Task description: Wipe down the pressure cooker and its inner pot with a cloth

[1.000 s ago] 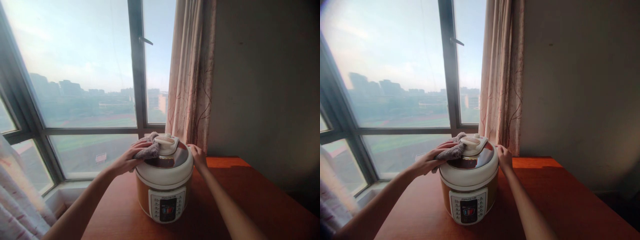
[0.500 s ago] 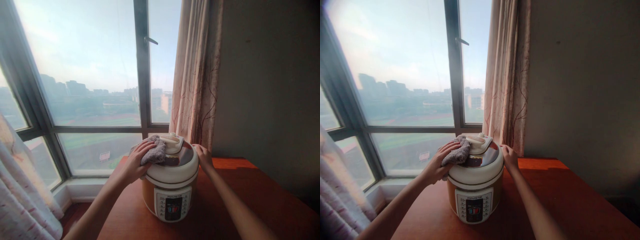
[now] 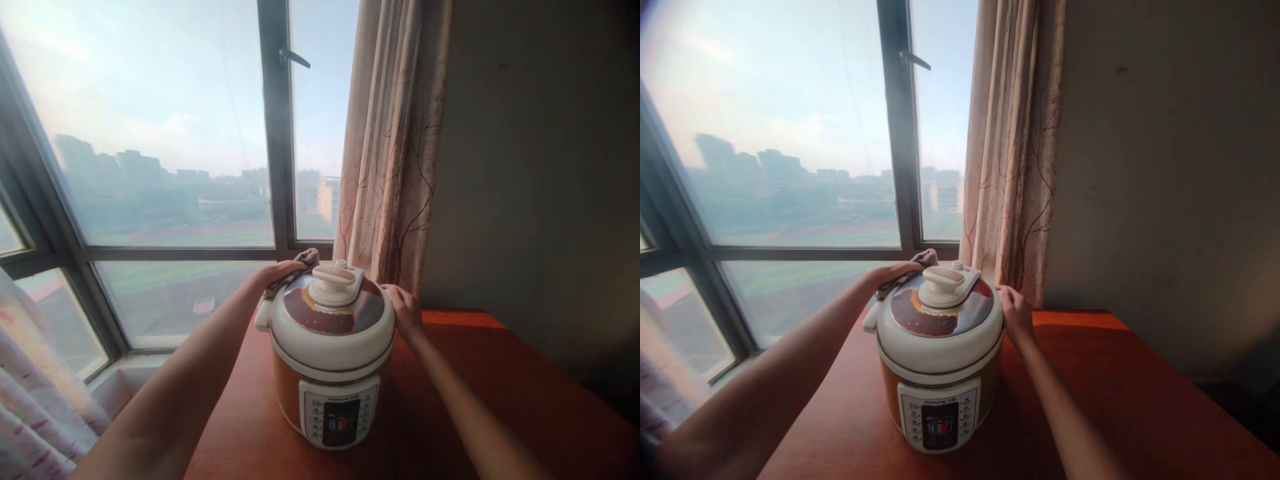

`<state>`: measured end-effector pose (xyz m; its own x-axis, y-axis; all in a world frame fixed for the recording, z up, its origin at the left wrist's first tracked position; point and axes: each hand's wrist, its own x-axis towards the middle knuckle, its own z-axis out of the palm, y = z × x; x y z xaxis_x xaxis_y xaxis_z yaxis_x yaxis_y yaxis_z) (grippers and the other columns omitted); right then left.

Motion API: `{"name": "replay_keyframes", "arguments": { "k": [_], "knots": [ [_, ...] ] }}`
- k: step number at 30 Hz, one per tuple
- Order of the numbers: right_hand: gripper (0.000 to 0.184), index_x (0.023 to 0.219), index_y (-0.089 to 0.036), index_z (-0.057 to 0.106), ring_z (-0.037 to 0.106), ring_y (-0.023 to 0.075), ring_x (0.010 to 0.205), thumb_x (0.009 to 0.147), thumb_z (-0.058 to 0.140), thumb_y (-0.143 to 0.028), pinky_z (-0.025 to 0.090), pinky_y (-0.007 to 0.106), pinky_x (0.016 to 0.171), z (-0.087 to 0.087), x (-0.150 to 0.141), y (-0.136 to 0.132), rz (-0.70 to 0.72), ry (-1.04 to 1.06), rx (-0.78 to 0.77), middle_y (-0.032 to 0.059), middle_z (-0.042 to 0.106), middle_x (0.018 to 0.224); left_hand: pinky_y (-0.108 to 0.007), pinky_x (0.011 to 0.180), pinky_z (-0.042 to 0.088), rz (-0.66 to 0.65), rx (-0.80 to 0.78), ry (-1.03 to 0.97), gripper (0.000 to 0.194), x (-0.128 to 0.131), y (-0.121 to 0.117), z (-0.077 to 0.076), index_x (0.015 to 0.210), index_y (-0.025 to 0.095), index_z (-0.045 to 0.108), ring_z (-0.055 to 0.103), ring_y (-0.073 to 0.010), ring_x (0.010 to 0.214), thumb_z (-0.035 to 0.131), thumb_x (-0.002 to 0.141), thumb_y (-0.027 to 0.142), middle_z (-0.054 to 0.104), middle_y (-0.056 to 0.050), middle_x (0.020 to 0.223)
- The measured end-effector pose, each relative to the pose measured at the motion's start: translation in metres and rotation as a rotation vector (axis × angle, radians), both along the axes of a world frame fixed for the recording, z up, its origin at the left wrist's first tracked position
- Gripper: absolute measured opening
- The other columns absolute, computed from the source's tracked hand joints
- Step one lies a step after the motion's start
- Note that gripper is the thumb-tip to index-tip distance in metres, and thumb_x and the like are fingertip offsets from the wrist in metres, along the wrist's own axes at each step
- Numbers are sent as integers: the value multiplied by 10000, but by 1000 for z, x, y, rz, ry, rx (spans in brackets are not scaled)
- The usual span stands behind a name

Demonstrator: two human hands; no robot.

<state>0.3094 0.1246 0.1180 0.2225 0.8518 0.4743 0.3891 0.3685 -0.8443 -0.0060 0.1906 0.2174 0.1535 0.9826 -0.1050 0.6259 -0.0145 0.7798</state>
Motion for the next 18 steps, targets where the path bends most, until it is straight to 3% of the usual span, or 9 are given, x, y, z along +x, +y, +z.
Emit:
{"name": "replay_keyframes", "arguments": {
  "k": [6, 10, 14, 18],
  "knots": [
    [535, 957, -173, 753, 684, 298, 997, 851, 372, -533, 491, 356, 859, 2, -1, -1, -4, 8, 4, 129, 774, 1036, -300, 558, 483, -141, -38, 87, 279, 38, 28, 22, 770, 161, 720, 634, -224, 627, 674, 692, 425, 728, -64, 732],
    [547, 953, -183, 759, 689, 296, 969, 858, 366, -551, 499, 350, 826, 3, -1, -3, -13, 6, -8, 119, 778, 1012, -323, 568, 463, -196, 2, 79, 301, 54, 36, 33, 741, 157, 729, 613, -234, 616, 682, 692, 451, 708, -68, 697],
    [551, 960, -186, 760, 685, 303, 989, 860, 370, -562, 499, 353, 823, 3, -1, -3, -15, 0, -15, 121, 778, 1021, -323, 605, 482, -216, 31, 17, 289, 50, 29, 29, 777, 168, 740, 633, -239, 667, 653, 711, 436, 726, -67, 758],
    [537, 977, -186, 757, 681, 298, 1016, 868, 361, -531, 494, 349, 841, 3, -1, -3, -7, 6, -16, 121, 773, 1060, -326, 583, 492, -155, 22, -16, 302, 27, 14, 15, 796, 158, 732, 641, -241, 646, 642, 705, 432, 728, -79, 748]
  ]
}}
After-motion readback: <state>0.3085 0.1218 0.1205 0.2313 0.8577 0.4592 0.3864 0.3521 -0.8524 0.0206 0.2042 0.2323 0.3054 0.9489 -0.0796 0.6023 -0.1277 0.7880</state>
